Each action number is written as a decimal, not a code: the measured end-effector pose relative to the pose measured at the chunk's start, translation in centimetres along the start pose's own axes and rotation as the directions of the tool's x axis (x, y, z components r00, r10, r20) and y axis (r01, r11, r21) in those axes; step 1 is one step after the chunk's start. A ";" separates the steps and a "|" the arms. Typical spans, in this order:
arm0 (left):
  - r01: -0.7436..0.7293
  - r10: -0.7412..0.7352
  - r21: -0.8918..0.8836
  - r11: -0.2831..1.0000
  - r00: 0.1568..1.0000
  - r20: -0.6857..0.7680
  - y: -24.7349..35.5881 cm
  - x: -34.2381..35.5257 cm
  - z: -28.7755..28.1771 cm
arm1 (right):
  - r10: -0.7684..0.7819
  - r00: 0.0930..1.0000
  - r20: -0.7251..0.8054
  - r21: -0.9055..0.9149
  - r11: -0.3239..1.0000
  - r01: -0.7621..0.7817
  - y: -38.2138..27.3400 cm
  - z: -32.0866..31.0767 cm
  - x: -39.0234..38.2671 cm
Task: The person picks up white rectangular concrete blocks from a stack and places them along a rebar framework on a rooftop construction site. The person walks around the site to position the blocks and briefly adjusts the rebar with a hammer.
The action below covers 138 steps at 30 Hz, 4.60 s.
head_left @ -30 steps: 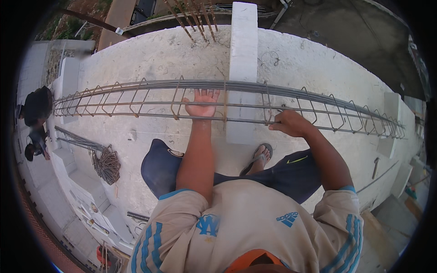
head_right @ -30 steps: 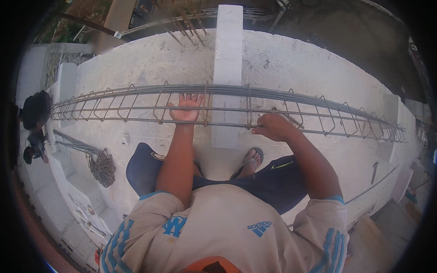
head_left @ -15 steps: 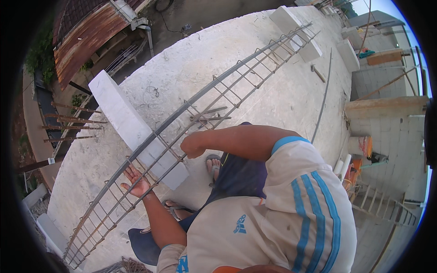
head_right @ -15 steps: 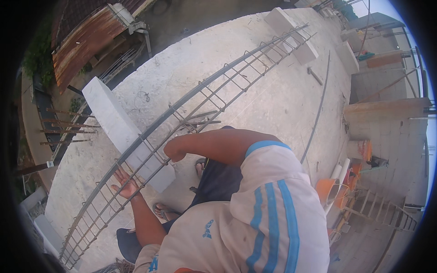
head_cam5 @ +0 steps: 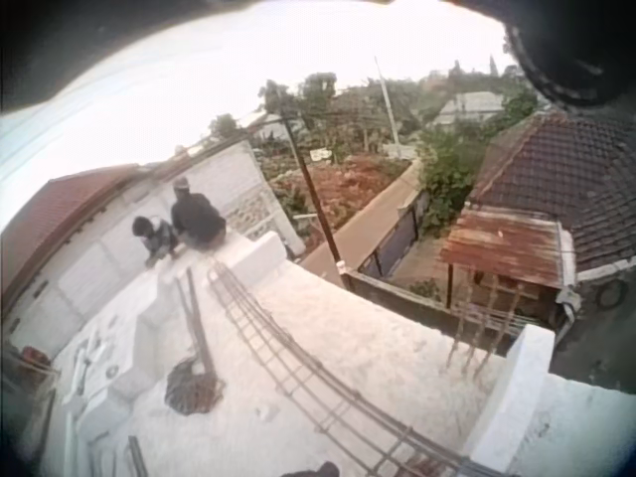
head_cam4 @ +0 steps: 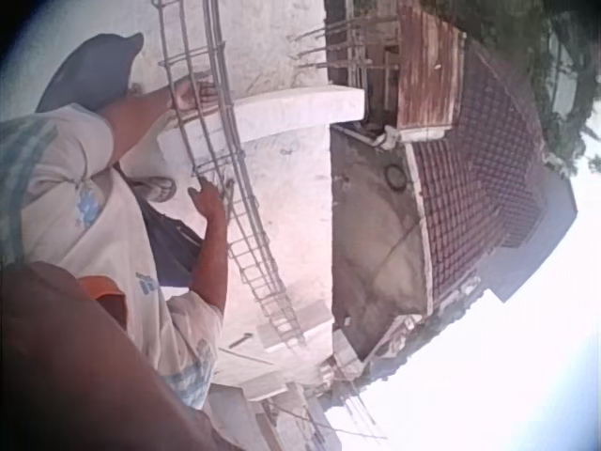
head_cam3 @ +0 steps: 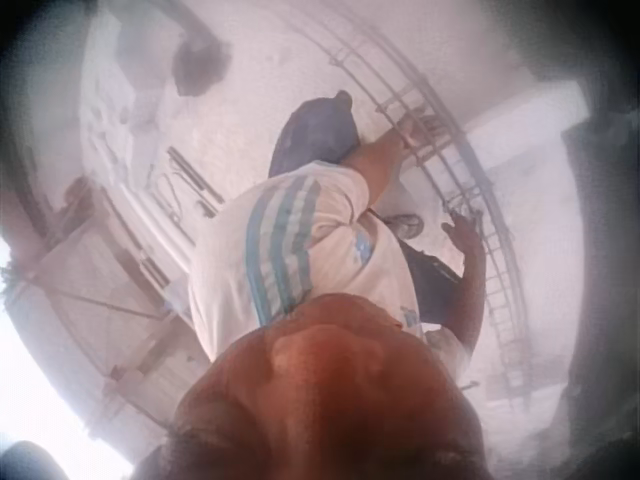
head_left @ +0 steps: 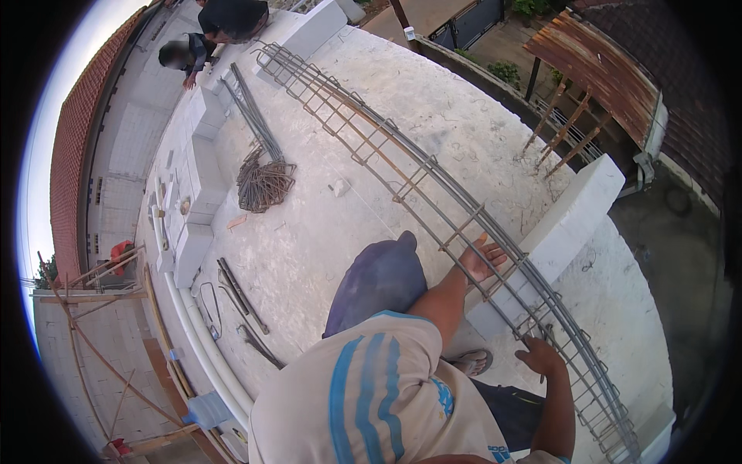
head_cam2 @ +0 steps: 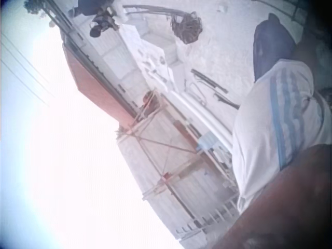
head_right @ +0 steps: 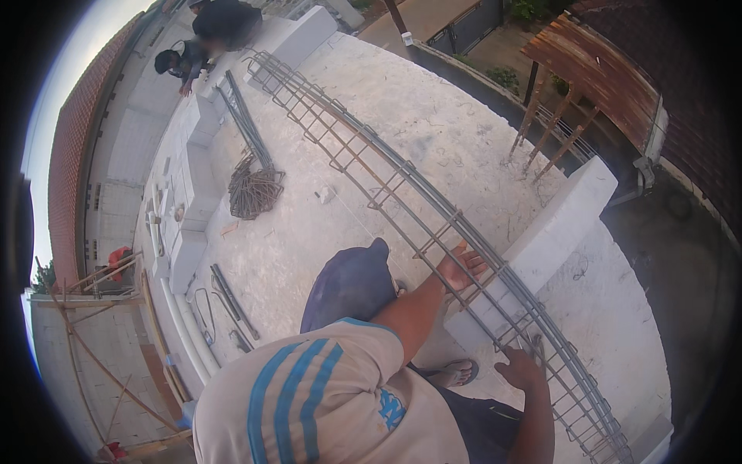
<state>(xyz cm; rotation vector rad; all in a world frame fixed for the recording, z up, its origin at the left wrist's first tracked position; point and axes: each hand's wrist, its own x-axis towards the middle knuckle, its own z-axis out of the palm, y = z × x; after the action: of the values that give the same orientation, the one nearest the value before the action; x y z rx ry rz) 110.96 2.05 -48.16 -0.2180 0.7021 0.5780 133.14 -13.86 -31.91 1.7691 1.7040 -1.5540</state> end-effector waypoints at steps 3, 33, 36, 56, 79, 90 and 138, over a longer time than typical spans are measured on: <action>0.012 -0.008 0.070 0.998 0.999 -0.054 -0.4 -0.1 0.5 | 0.088 0.996 -0.004 0.184 0.979 -0.086 -0.3 -3.0 -1.6; 0.358 0.054 0.917 -0.173 0.933 -0.354 -2.3 -0.1 -4.5 | 0.530 0.612 -0.587 0.725 0.680 0.107 3.5 -7.3 -13.2; 0.333 0.054 0.943 -0.025 0.942 -0.331 -2.8 -1.1 -3.9 | 0.571 0.732 -0.372 0.882 0.463 0.087 7.0 0.9 -19.1; 0.322 0.444 0.658 -0.681 0.896 0.021 -0.3 -1.7 -7.8 | 0.588 0.633 -0.504 0.192 0.791 -0.581 20.1 18.7 1.0; 0.035 0.091 0.141 -0.989 0.906 0.414 -1.3 3.4 -6.2 | 0.493 0.530 -0.690 0.387 0.870 -0.305 18.9 17.1 2.1; -0.104 -0.045 0.155 -0.982 0.938 0.343 -0.8 2.2 -5.7 | 0.685 0.499 -0.531 0.594 0.721 -0.358 20.4 17.7 0.6; 0.735 0.700 0.677 -0.035 0.501 -0.509 12.1 -73.5 -0.3 | 0.637 0.764 -0.100 0.751 0.552 -0.362 -21.1 1.4 -30.7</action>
<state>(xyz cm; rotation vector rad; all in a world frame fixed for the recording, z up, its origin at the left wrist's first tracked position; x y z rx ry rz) 58.66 -19.44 0.31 1.1585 2.0980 -0.4610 122.43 -26.46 1.44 2.7493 0.4941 -1.7539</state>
